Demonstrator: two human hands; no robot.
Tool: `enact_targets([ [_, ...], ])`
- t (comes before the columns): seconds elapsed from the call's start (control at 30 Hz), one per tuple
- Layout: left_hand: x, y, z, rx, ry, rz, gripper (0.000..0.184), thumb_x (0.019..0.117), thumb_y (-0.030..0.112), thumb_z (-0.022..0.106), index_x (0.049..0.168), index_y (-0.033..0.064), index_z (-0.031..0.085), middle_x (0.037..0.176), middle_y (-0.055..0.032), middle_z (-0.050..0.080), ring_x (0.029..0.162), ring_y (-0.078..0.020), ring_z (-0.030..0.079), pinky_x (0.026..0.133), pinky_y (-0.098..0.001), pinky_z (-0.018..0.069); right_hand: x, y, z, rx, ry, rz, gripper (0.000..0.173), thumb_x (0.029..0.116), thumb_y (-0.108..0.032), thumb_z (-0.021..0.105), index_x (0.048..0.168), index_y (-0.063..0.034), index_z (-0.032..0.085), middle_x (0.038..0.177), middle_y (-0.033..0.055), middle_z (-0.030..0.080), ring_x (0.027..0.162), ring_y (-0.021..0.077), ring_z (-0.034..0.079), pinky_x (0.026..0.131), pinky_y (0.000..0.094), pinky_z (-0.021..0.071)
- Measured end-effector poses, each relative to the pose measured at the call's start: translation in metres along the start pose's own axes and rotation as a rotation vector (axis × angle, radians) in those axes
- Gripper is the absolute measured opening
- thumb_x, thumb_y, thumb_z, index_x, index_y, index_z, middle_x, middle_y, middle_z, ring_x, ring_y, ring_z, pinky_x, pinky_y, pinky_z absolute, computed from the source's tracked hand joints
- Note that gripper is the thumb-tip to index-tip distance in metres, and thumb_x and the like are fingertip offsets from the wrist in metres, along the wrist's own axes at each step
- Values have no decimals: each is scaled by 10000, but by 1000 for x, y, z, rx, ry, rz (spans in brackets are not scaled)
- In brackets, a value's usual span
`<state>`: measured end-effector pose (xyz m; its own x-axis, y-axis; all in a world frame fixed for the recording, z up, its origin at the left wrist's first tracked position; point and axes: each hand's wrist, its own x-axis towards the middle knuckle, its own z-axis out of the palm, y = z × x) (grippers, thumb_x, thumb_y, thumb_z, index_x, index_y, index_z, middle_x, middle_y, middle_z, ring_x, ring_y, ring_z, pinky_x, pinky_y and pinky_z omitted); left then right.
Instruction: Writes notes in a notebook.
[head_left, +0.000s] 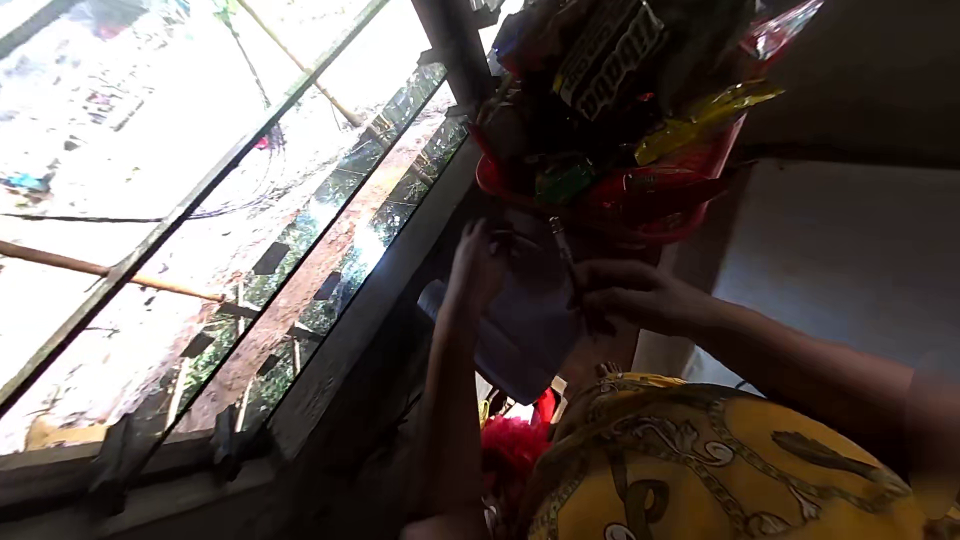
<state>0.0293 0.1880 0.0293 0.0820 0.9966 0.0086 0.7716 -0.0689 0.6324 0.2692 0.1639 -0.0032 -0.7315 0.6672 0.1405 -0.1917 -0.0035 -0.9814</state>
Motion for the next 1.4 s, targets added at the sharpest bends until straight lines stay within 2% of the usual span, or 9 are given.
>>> enact_targets([
  [0.17,66,-19,-1,-40,148,-55,346,1016,185,615,1335,53,597,1267,-181,630,1135,-310,637,962,-517,531,13,15,4,80,5,163,256,1063,-209,392,1135,-85,604,1012,-16,702,879,55,676,821,242,568],
  [0.23,84,-21,3,117,143,-50,418,973,197,676,1358,52,598,1316,-200,631,1226,-368,605,1022,-594,476,13,17,5,107,30,170,283,1076,-206,375,1198,-58,584,1024,16,716,903,84,696,848,262,578],
  [0.33,98,-19,7,263,131,-93,389,931,209,703,1289,64,655,1310,-179,638,1220,-365,608,990,-591,493,13,19,1,148,36,191,262,1089,-196,381,1225,-46,548,1043,60,711,949,128,706,886,289,582],
  [0.57,46,2,-39,201,213,-177,303,1015,270,601,1219,60,681,1217,-171,677,1145,-323,646,1004,-551,492,16,15,1,119,53,232,252,1087,-148,450,1248,-9,585,1038,72,722,930,137,720,880,288,596],
  [0.67,-14,-12,-43,-20,491,-54,327,1041,270,580,1250,29,653,1223,-156,671,1058,-216,686,940,-412,560,17,16,0,114,16,229,215,1089,-166,435,1217,-41,554,1075,57,703,962,120,706,903,282,579],
  [0.77,-61,-24,-25,-503,690,-27,381,1075,267,512,1353,10,560,1288,-81,623,1108,-135,649,981,-355,549,17,17,-1,111,-2,215,226,1081,-205,444,1216,-56,548,1095,60,700,967,122,705,905,282,577],
  [0.9,-84,-31,-10,-1034,907,-72,201,1082,153,485,1217,59,601,1099,-1,666,998,-96,674,921,-279,570,18,18,-2,105,5,224,222,1087,-200,401,1201,-78,547,1089,50,706,958,123,710,893,277,585],
  [1.23,-115,-38,-5,-1175,912,-93,197,1077,124,496,1218,67,622,1117,-31,706,1038,-147,707,953,-315,584,16,19,2,127,49,228,198,1066,-167,374,1128,-120,556,1100,40,713,908,112,720,808,254,605],
  [1.4,-124,-41,-6,-1298,804,-143,266,1099,107,406,1279,74,598,1132,-39,718,1045,-153,708,944,-309,580,16,19,3,102,49,215,210,1068,-160,356,1139,-120,550,1156,40,690,925,118,715,811,265,609],
])
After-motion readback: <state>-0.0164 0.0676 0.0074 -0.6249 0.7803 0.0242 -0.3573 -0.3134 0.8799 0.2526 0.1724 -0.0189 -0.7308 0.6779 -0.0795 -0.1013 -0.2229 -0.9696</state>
